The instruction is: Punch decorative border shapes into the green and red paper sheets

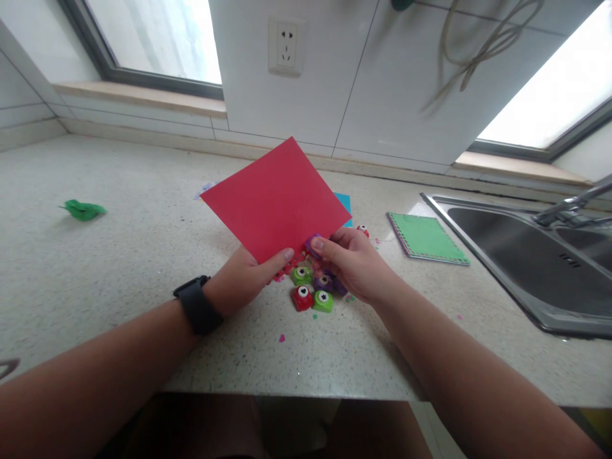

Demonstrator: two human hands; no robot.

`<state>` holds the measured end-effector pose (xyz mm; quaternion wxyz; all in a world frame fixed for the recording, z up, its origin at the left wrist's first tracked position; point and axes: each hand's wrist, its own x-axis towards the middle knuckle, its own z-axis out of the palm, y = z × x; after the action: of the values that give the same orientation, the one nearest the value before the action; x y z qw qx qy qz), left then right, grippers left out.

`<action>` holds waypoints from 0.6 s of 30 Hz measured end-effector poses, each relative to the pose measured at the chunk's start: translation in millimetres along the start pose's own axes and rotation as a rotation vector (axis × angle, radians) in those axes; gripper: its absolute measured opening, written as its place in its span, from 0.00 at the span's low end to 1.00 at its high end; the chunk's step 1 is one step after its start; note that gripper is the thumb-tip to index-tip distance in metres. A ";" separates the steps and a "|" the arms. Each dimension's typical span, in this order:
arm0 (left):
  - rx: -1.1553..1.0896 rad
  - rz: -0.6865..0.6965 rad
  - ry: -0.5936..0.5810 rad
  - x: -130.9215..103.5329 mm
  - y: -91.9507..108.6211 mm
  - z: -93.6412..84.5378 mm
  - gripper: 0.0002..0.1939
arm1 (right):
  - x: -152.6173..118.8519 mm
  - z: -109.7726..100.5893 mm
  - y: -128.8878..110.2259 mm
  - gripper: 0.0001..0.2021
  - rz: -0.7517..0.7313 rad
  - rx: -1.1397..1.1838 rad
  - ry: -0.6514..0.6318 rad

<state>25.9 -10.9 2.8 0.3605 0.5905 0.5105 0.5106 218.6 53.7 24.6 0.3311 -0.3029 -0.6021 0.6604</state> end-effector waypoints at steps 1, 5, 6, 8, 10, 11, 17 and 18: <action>0.004 0.002 0.001 -0.1 -0.2 0.0 0.16 | 0.0 -0.2 0.2 0.16 0.000 0.000 0.001; 0.008 0.015 -0.005 0.2 -0.8 -0.4 0.15 | 0.1 -0.2 0.3 0.16 -0.003 0.000 0.001; 0.007 0.016 -0.009 0.4 -0.8 -0.5 0.16 | 0.1 0.0 0.2 0.17 -0.004 0.001 0.001; -0.001 0.020 -0.015 0.8 -0.7 -0.7 0.17 | 0.2 0.5 -0.3 0.17 -0.001 0.003 0.007; -0.014 0.031 -0.013 1.0 -0.7 -0.7 0.18 | 0.1 0.9 -0.8 0.17 0.002 0.012 0.015; -0.020 0.039 -0.013 1.0 -0.7 -0.7 0.19 | 0.0 1.1 -1.2 0.17 0.001 0.017 0.015; -0.001 0.063 -0.019 0.7 -2.2 -0.7 0.17 | -0.3 1.3 -3.0 0.15 0.002 0.065 0.015; 0.018 0.068 -0.008 0.6 -2.1 -0.8 0.15 | -0.3 1.3 -3.2 0.16 0.006 0.067 0.020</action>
<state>24.6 -9.9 1.1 0.3400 0.6126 0.4932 0.5155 217.9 52.9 27.9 0.3453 -0.2999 -0.5753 0.6782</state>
